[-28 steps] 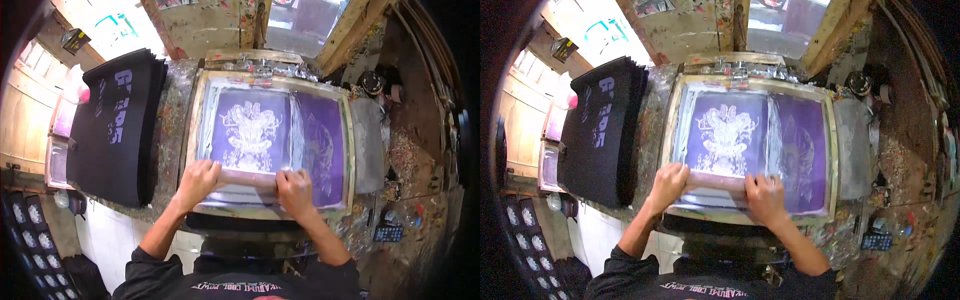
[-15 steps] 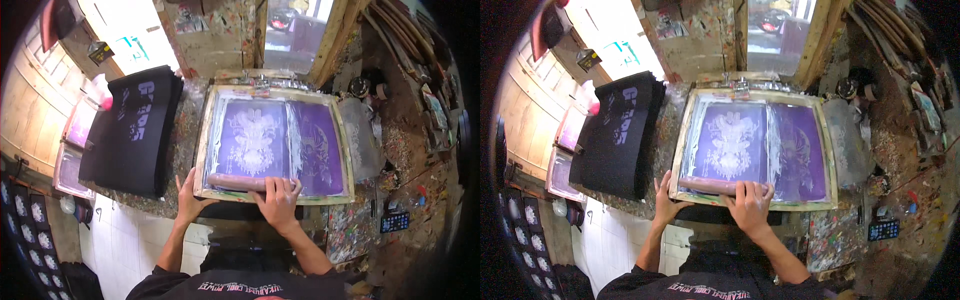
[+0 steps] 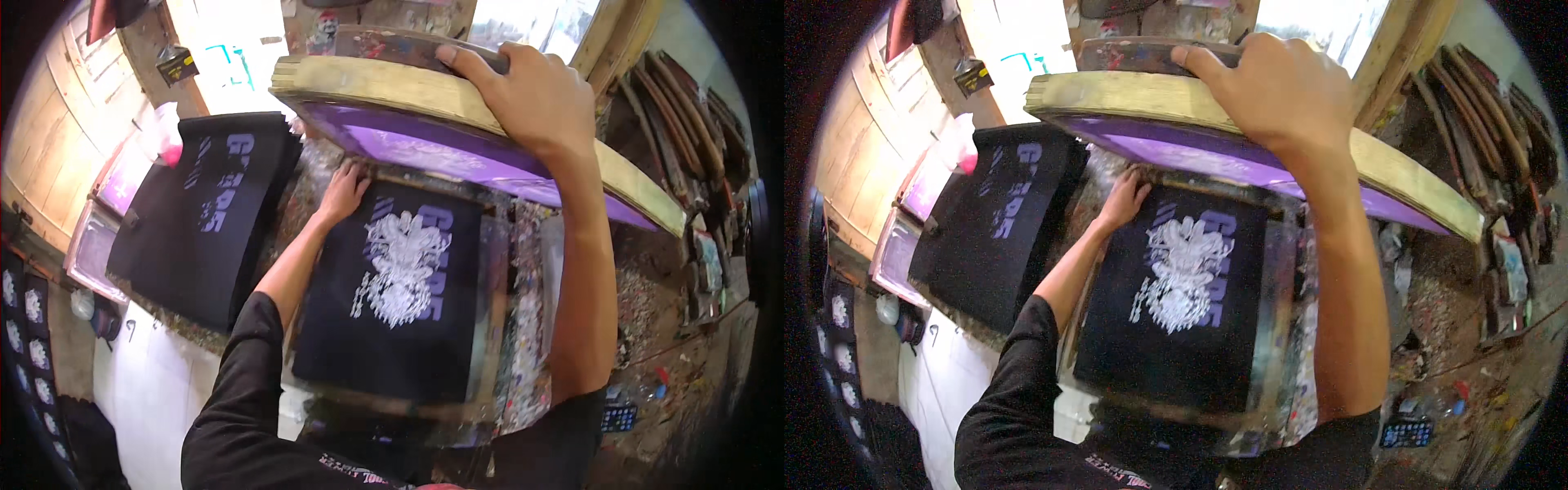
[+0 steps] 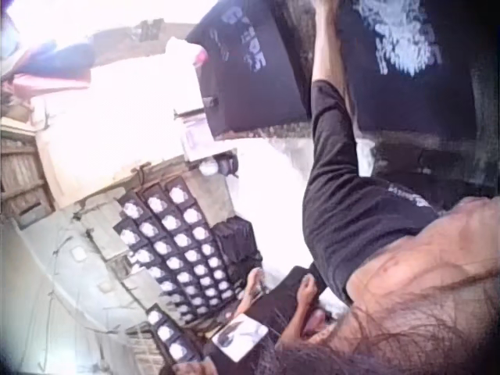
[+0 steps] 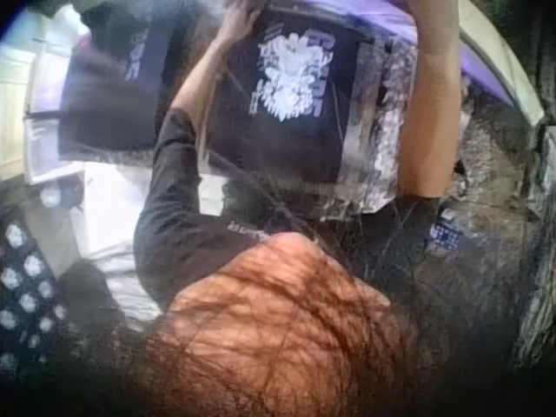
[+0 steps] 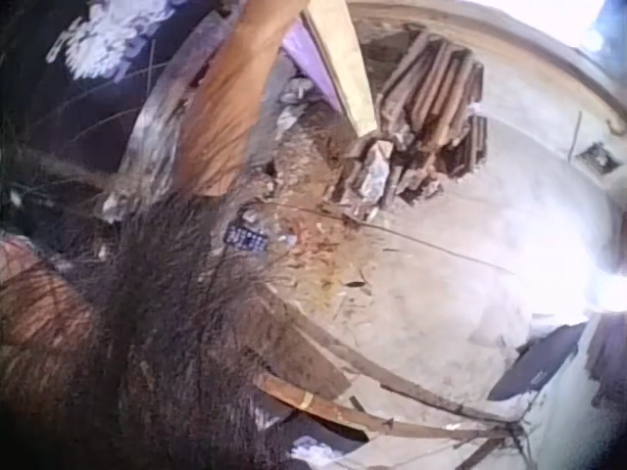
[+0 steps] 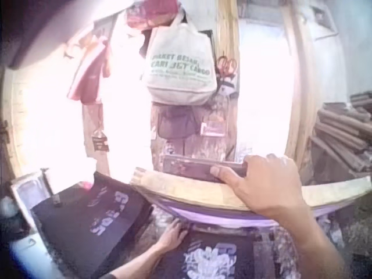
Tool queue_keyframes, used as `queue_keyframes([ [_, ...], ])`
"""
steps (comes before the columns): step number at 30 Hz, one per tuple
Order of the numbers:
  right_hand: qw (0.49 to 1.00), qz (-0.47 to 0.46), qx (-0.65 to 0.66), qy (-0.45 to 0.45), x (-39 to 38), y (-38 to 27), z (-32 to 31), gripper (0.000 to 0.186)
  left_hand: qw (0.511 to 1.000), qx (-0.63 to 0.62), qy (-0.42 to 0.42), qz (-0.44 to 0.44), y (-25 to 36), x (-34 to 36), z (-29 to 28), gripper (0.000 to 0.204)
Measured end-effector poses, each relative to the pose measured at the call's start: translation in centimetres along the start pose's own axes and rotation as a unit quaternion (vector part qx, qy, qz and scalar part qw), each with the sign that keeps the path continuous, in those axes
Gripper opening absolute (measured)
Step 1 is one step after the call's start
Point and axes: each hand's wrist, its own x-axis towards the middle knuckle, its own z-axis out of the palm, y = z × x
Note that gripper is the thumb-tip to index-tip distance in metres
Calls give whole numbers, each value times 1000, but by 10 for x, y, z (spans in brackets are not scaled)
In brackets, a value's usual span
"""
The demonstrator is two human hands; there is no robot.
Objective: The person screen prints designs onto fabric panels by applying ink through a silkscreen with a squeegee, lifting the screen, setting aside the printed fabric, and aligning fresh panels on the board using a clear sheet.
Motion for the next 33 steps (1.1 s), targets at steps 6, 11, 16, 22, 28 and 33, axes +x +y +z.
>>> queue_keyframes([
  [6, 997, 28, 65, -16, 26, 11, -8, 84, 987, 131, -88, 17, 1, 28, 18, 36],
  [11, 997, 23, 71, -32, 50, 15, 0, 87, 987, 93, -1, 129, 50, 44, -24, 22],
  [16, 994, 41, 89, -55, 42, 18, -14, 85, 971, -197, 46, -129, 50, 35, -72, 27],
  [22, 995, 29, 80, -53, 36, 4, -30, 82, 943, 91, 224, -227, -9, -59, -374, 26],
  [28, 997, 35, 70, -28, 32, 16, -16, 82, 796, 559, 215, -87, 19, -71, -424, 23],
  [33, 996, 44, 54, -55, 30, 21, -13, 83, 974, 74, -70, 203, 232, -47, -134, 12],
])
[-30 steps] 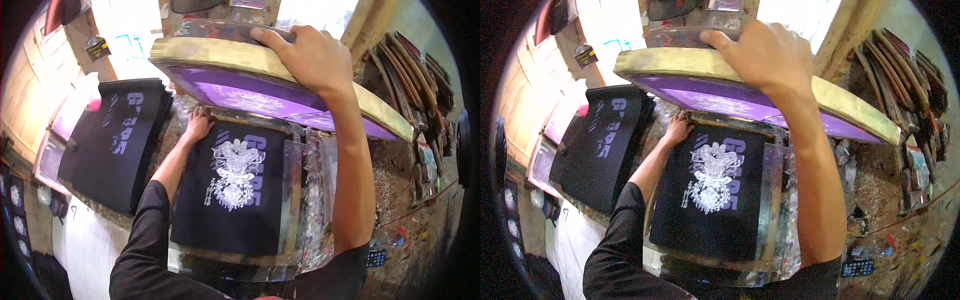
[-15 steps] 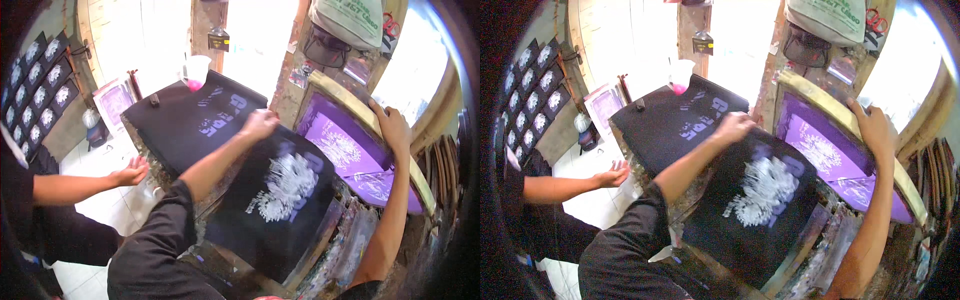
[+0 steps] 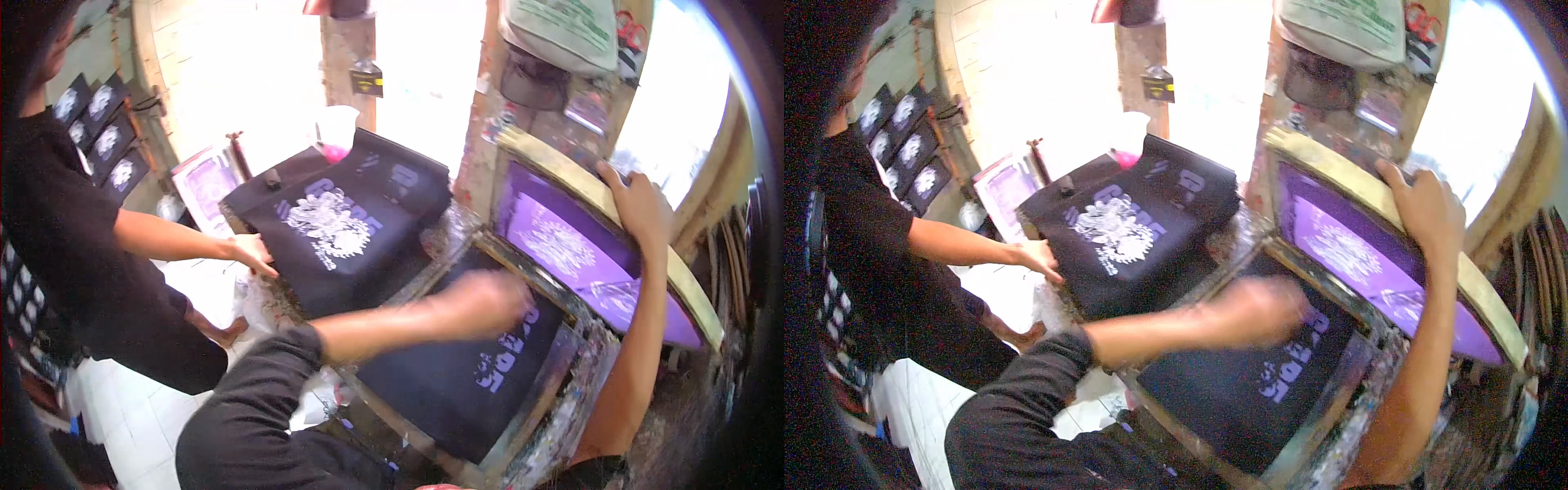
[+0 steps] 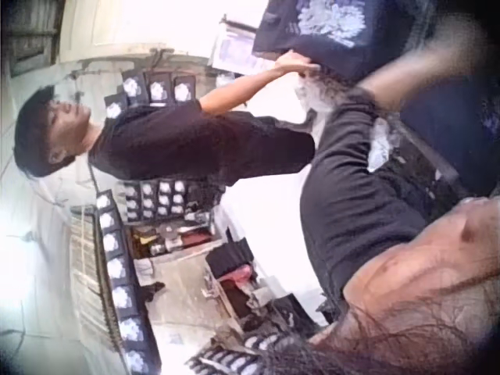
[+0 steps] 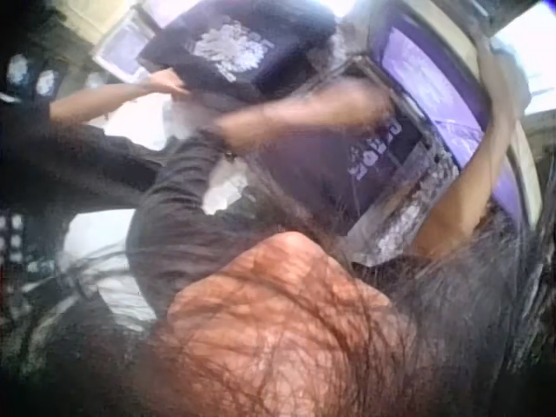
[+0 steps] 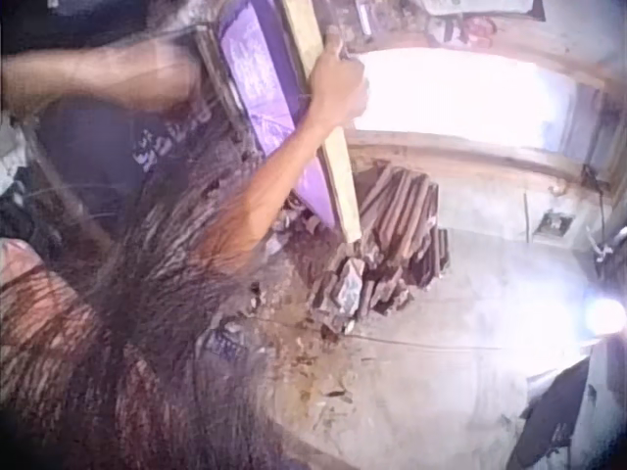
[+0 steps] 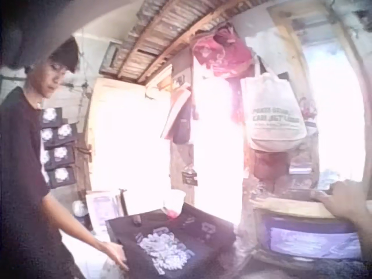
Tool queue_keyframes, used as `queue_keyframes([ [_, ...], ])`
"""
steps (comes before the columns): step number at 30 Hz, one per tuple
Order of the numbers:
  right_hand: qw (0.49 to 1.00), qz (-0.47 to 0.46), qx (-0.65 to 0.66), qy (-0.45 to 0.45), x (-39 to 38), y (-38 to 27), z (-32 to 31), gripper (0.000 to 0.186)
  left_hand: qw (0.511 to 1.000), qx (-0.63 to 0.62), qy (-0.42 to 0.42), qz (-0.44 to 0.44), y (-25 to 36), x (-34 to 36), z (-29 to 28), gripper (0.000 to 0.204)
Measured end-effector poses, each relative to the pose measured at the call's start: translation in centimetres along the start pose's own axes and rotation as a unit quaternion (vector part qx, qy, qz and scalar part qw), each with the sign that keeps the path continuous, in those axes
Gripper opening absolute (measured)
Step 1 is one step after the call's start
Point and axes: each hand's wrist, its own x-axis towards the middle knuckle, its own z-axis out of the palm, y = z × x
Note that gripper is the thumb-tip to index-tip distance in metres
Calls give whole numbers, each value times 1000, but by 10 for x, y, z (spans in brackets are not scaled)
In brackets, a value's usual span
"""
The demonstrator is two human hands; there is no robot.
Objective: The person screen prints designs onto fabric panels by applying ink through a silkscreen with a squeegee, lifting the screen, setting aside the printed fabric, and aligning fresh panels on the board using a clear sheet.
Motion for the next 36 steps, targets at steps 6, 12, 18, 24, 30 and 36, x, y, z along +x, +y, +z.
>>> queue_keyframes([
  [6, 999, -53, 13, -1, -4, -27, -7, 82, 904, -397, 24, 158, 269, 32, 226, 56],
  [12, 999, -26, 25, 9, -5, 10, -15, 85, 951, 6, -277, 139, 190, -22, 144, 49],
  [18, 995, -46, 85, 14, 9, 4, -27, 68, 947, -20, -262, -184, 74, -121, 93, 78],
  [24, 998, -30, 49, 30, 26, -2, -6, 72, 947, -13, -275, -167, 55, -129, 91, 79],
  [30, 994, -57, 93, 11, 21, 1, -11, 71, 948, -18, -273, -162, 52, -127, 97, 78],
  [36, 984, -138, 107, 20, 46, 15, 5, 69, 950, -33, -262, -168, 50, -118, 100, 82],
])
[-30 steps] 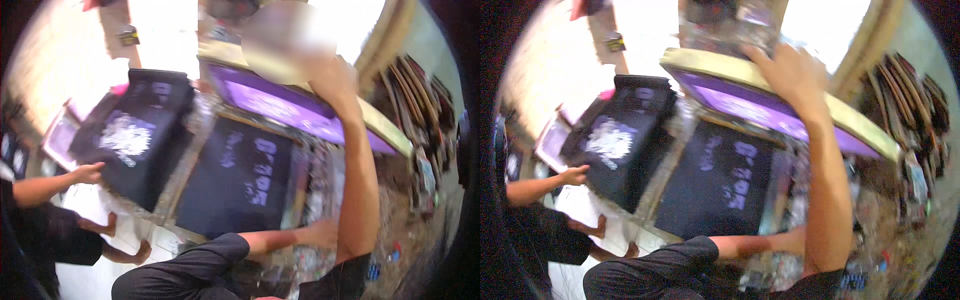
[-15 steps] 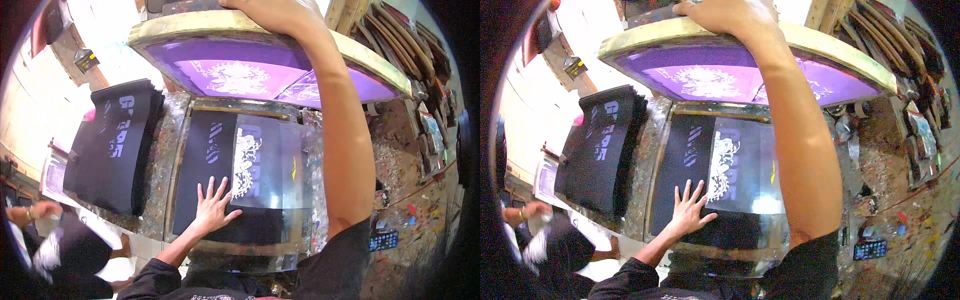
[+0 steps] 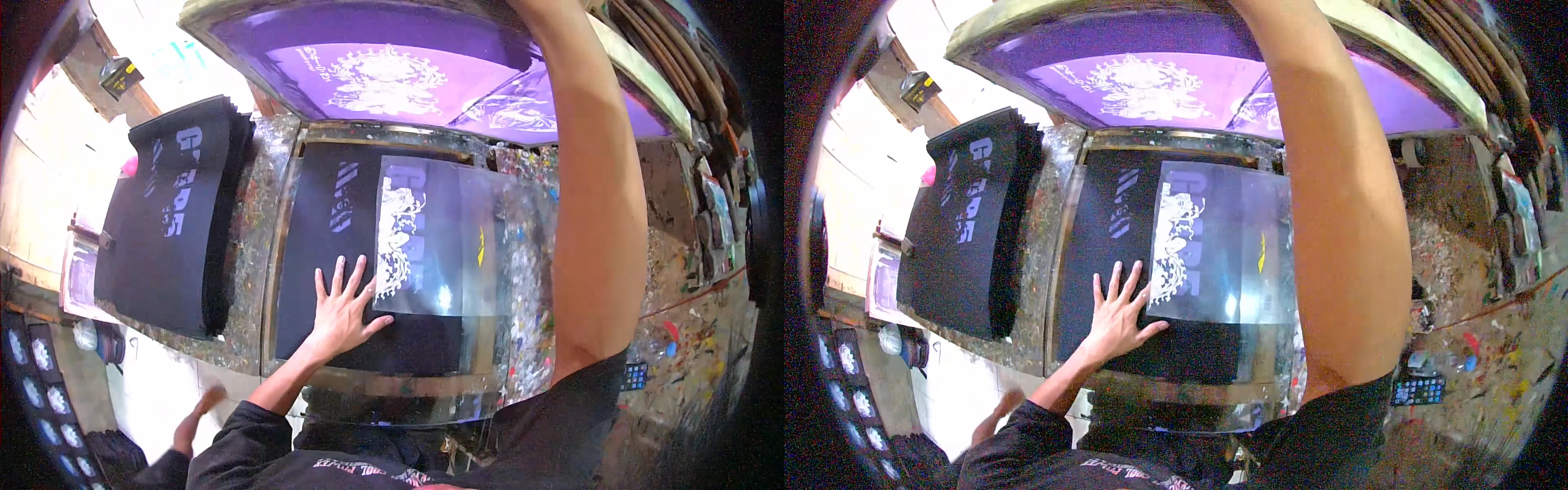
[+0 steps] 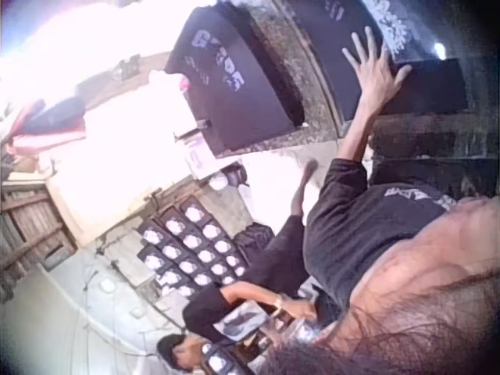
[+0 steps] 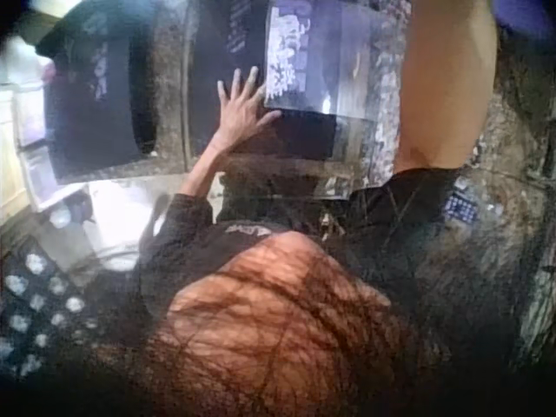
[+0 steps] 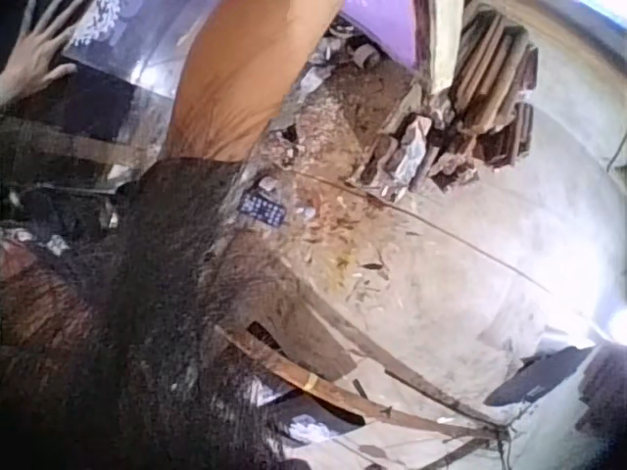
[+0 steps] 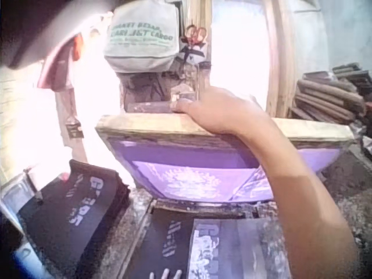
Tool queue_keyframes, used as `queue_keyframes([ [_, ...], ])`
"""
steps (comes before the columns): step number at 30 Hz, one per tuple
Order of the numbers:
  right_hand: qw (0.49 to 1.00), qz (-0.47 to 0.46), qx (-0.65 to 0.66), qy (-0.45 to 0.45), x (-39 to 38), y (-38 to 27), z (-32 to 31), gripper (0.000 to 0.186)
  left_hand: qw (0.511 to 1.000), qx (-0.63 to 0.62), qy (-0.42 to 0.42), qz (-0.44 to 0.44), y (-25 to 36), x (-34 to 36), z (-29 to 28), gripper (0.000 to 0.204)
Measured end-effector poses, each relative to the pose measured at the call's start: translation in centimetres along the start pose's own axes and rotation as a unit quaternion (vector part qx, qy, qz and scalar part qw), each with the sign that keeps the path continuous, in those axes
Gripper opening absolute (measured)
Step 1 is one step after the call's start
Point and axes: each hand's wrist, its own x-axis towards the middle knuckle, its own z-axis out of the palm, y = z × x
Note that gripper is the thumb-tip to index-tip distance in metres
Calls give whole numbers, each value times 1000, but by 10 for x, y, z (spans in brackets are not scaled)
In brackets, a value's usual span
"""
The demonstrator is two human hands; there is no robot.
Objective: The person screen prints designs onto fabric panels by applying ink through a silkscreen with a squeegee, lifting the screen, setting aside the printed fabric, and aligning fresh panels on the board using a clear sheet.
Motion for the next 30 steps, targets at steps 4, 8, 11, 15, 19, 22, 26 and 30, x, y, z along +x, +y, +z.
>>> queue_keyframes([
  [4, 1000, 12, 6, -3, -7, -7, 2, 68, 1000, 16, -7, -15, -7, -7, 1, 84],
  [8, 1000, 9, -2, -2, -5, -3, -2, 68, 1000, 21, -2, 0, 3, -8, 5, 85],
  [11, 1000, 13, 18, 13, -4, 0, 0, 68, 1000, 21, -8, -10, 4, -8, 6, 84],
  [15, 999, 38, 2, 36, -8, -5, 1, 69, 998, -36, 24, -43, 9, 1, 6, 101],
  [19, 997, 60, -32, 40, -14, -6, -24, 75, 975, -219, 4, 35, 114, 72, 1, 95],
  [22, 995, 97, -32, 9, -24, -23, 5, 88, 679, -730, -4, 75, 118, 137, -7, 55],
  [26, 993, 100, -57, -7, -89, -42, 3, 68, 601, -733, 317, -19, 107, 79, -128, 55],
  [30, 987, 26, -78, 135, -188, -81, 39, 60, 562, -730, 386, -47, 36, -8, -163, 55],
])
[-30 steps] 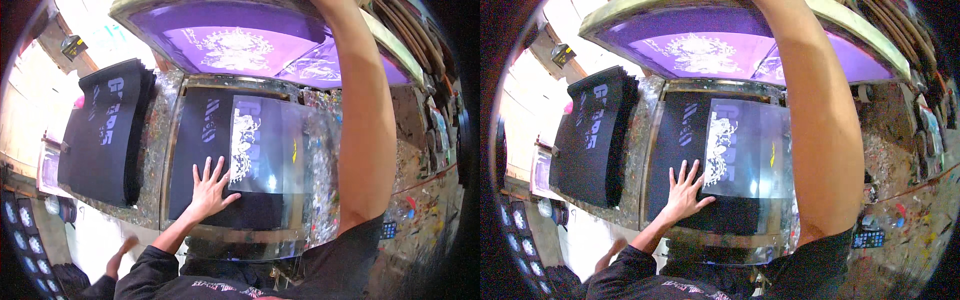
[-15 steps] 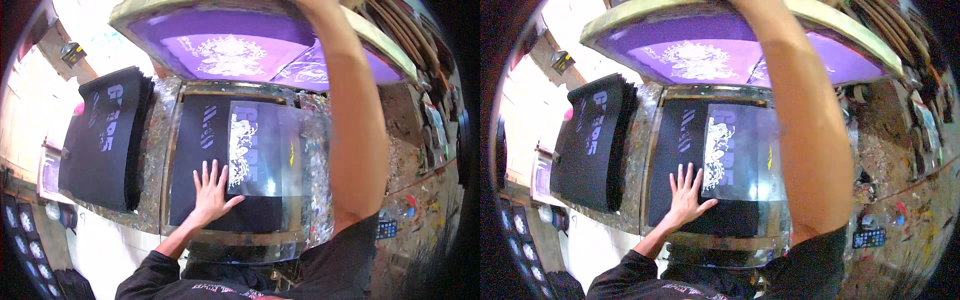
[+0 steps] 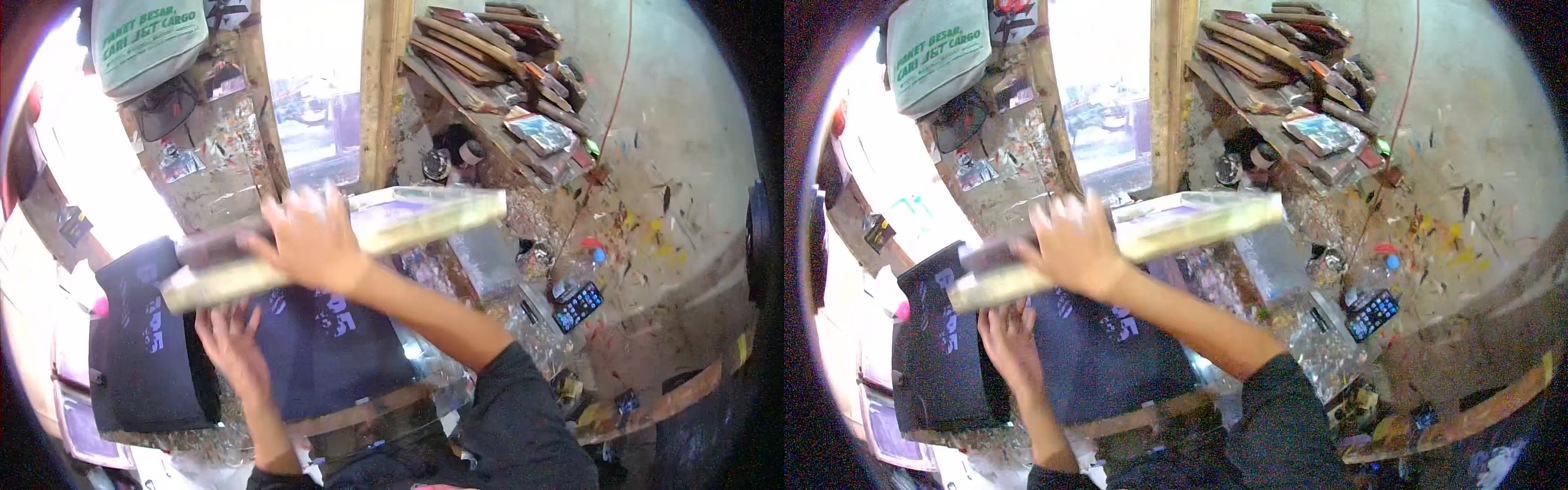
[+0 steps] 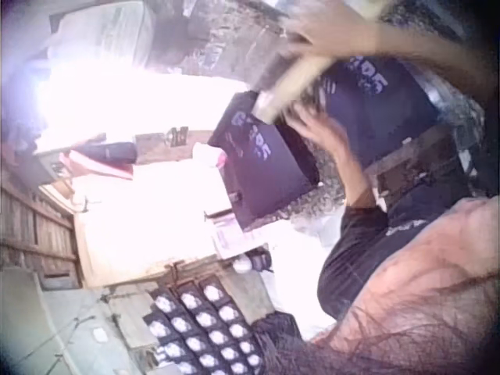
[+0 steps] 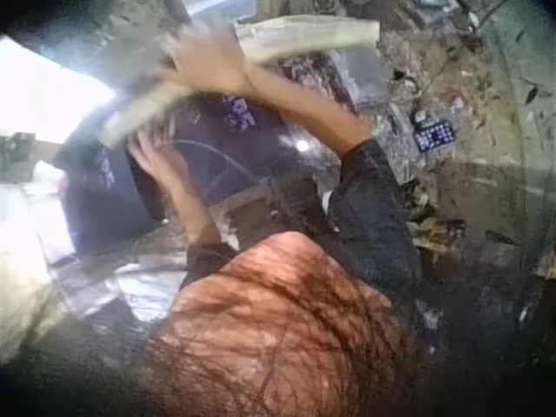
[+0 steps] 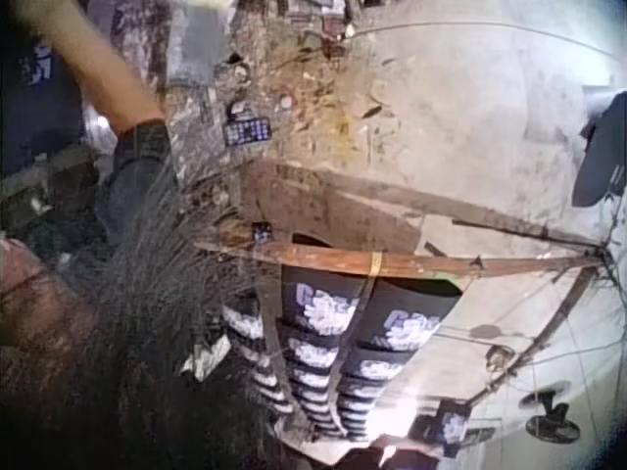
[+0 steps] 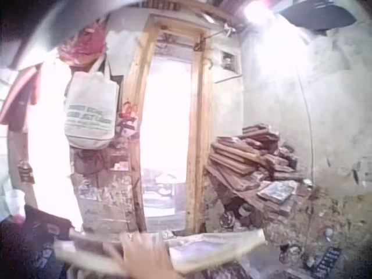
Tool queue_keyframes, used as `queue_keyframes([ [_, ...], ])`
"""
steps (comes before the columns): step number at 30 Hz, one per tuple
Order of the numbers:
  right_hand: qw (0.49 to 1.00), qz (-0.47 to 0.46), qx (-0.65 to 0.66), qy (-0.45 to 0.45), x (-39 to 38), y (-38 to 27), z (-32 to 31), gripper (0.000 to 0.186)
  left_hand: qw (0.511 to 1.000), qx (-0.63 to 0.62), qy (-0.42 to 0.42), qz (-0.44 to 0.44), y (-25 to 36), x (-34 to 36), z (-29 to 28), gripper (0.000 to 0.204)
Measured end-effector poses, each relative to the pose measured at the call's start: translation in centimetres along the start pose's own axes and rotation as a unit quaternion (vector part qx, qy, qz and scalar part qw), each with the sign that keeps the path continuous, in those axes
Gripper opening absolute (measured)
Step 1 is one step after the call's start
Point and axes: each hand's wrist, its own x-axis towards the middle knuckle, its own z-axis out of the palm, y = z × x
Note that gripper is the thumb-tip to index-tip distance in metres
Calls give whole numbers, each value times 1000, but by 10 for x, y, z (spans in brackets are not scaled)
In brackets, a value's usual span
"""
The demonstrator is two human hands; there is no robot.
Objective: The person screen prints designs onto fabric panels by applying ink through a silkscreen with a squeegee, lifting the screen, setting aside the printed fabric, and aligning fresh panels on the board using a clear sheet.
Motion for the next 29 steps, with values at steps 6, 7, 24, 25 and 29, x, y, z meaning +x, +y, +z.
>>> queue_keyframes([
  [6, 971, -1, 182, -158, -156, -12, 64, 30, 948, 89, 48, -300, -19, -82, -113, 37],
  [7, 963, -16, 166, -210, -180, 10, 74, 28, 941, 118, 19, -316, -42, -90, -137, 40],
  [24, 937, 13, 178, -301, -219, 39, 80, 40, 531, 658, -534, 4, -26, 47, -111, 32],
  [25, 946, 15, 173, -273, -219, 28, 83, 40, 543, 643, -537, 53, -32, 53, -123, 31],
  [29, 969, 30, 53, -241, -189, 39, 149, 35, 463, 723, -476, 193, -80, 138, -117, 32],
])
